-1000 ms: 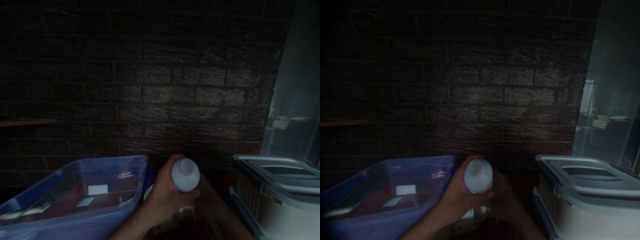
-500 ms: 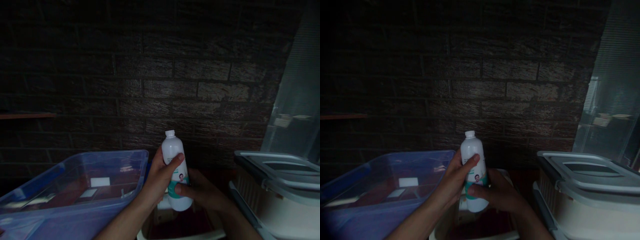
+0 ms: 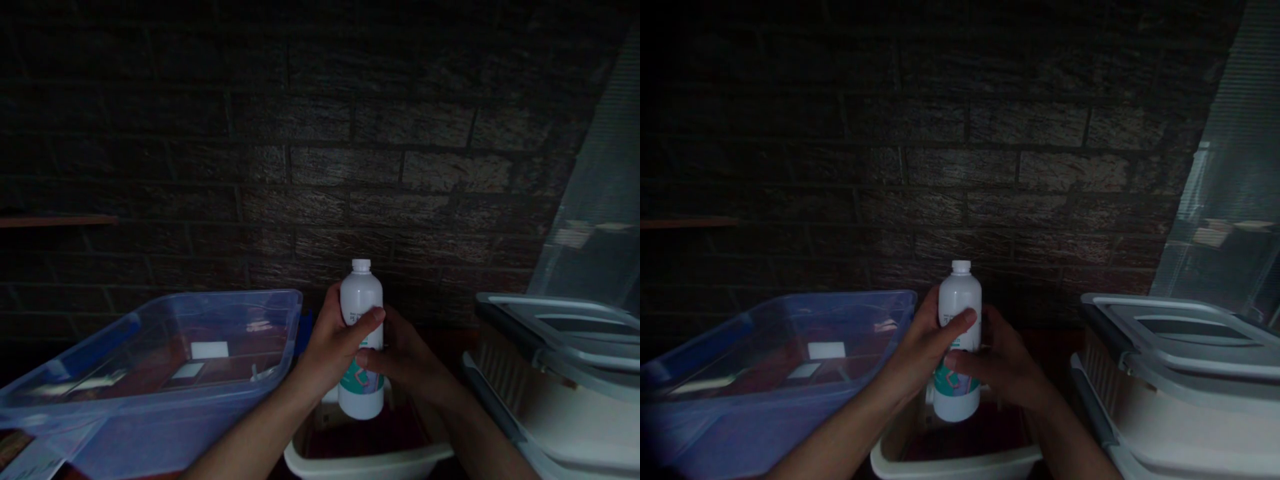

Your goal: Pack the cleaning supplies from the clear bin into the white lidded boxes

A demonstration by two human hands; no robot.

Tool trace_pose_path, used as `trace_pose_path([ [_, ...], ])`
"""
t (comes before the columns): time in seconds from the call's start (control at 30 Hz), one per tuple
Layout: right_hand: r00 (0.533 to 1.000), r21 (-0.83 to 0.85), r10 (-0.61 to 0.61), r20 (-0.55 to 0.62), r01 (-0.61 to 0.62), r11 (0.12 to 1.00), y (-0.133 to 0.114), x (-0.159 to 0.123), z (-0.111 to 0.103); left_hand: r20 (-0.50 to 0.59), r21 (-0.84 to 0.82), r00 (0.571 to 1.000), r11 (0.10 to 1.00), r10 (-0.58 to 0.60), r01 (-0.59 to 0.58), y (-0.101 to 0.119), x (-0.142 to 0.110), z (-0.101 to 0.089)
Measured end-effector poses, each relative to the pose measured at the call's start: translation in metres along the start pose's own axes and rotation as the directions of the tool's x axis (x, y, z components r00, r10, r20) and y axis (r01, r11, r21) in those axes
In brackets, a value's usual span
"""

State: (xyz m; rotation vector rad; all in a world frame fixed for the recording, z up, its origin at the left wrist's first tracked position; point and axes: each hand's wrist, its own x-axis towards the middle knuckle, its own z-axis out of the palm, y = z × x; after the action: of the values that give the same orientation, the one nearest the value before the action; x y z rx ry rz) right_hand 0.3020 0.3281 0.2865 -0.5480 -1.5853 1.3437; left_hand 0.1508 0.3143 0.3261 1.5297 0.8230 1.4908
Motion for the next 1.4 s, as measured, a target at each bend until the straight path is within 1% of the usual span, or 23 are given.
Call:
trace_pose_path([
  [0.07, 0.999, 0.078, -0.02, 0.031, 0.017, 0.997, 0.0, 0.0, 0.001, 0.041, 0.031, 0.999, 1.0, 0.004, -0.006, -0.001, -0.001, 0.001],
  [0.13, 0.998, 0.09, -0.035, 0.045, 0.031, 0.995, 0.0, -0.001, 0.002, 0.087, 0.03, 0.996, 0.999, -0.021, 0.019, -0.002, -0.001, 0.0],
  [0.2, 0.998, 0.078, -0.05, 0.03, 0.048, 0.996, 0.0, -0.001, 0.002, 0.102, 0.025, 0.993, 0.998, -0.054, 0.051, -0.002, 0.0, -0.003],
  [0.27, 0.997, 0.049, -0.074, -0.018, 0.074, 0.996, -0.001, 0.002, 0.001, 0.105, 0.03, 0.993, 0.998, -0.056, 0.053, -0.001, -0.001, -0.008],
  [0.33, 0.991, 0.025, -0.097, -0.091, 0.1, 0.995, -0.004, 0.005, 0.001, 0.131, 0.061, 0.991, 0.998, -0.033, 0.026, 0.002, -0.003, -0.014],
  [0.43, 0.965, 0.012, -0.11, -0.237, 0.116, 0.993, -0.015, 0.009, 0.003, 0.254, 0.203, 0.967, 0.978, -0.001, -0.053, 0.015, -0.011, -0.021],
  [0.5, 0.95, 0.023, -0.088, -0.301, 0.099, 0.995, -0.024, 0.009, 0.006, 0.344, 0.304, 0.939, 0.946, 0.004, -0.115, 0.025, -0.016, -0.021],
  [0.53, 0.945, 0.024, -0.078, -0.319, 0.09, 0.996, -0.029, 0.008, 0.009, 0.371, 0.343, 0.929, 0.928, 0.007, -0.144, 0.029, -0.017, -0.019],
  [0.57, 0.94, 0.019, -0.073, -0.334, 0.085, 0.996, -0.032, 0.006, 0.011, 0.375, 0.381, 0.927, 0.908, 0.017, -0.171, 0.033, -0.018, -0.017],
  [0.63, 0.931, 0.004, -0.081, -0.356, 0.088, 0.996, -0.037, 0.002, 0.016, 0.342, 0.469, 0.938, 0.854, 0.062, -0.227, 0.038, -0.018, -0.013],
  [0.7, 0.931, -0.002, -0.075, -0.358, 0.079, 0.997, -0.041, -0.004, 0.017, 0.332, 0.54, 0.938, 0.795, 0.1, -0.276, 0.041, -0.019, -0.011],
  [0.8, 0.934, -0.035, -0.073, -0.349, 0.065, 0.997, -0.049, -0.014, 0.01, 0.376, 0.589, 0.923, 0.747, 0.084, -0.308, 0.041, -0.022, -0.016],
  [0.9, 0.918, -0.143, -0.145, -0.37, 0.098, 0.985, -0.058, -0.021, -0.007, 0.392, 0.654, 0.92, 0.697, 0.019, -0.294, 0.037, -0.027, -0.025],
  [0.97, 0.933, -0.24, -0.161, -0.321, 0.085, 0.967, -0.063, -0.024, -0.02, 0.404, 0.686, 0.914, 0.671, -0.032, -0.28, 0.032, -0.03, -0.03],
  [1.07, 0.979, -0.4, -0.113, -0.168, 0.037, 0.916, -0.064, -0.028, -0.038, 0.432, 0.719, 0.892, 0.648, -0.132, -0.253, 0.029, -0.033, -0.032],
  [1.13, 0.993, -0.505, -0.08, -0.089, 0.024, 0.863, -0.061, -0.032, -0.048, 0.457, 0.731, 0.868, 0.639, -0.195, -0.241, 0.028, -0.034, -0.032],
  [1.2, 0.998, -0.596, -0.047, -0.036, 0.016, 0.803, -0.058, -0.037, -0.054, 0.482, 0.731, 0.843, 0.641, -0.239, -0.236, 0.028, -0.035, -0.032],
  [1.27, 1.0, -0.669, -0.008, 0.007, 0.011, 0.743, -0.057, -0.042, -0.056, 0.495, 0.731, 0.827, 0.642, -0.266, -0.231, 0.025, -0.035, -0.033],
  [1.33, 0.997, -0.724, 0.043, 0.057, 0.012, 0.69, -0.059, -0.047, -0.057, 0.499, 0.738, 0.816, 0.637, -0.293, -0.222, 0.02, -0.035, -0.033],
  [1.4, 0.987, -0.762, 0.109, 0.121, 0.022, 0.647, -0.063, -0.05, -0.054, 0.494, 0.741, 0.813, 0.639, -0.308, -0.208, 0.014, -0.035, -0.034],
])
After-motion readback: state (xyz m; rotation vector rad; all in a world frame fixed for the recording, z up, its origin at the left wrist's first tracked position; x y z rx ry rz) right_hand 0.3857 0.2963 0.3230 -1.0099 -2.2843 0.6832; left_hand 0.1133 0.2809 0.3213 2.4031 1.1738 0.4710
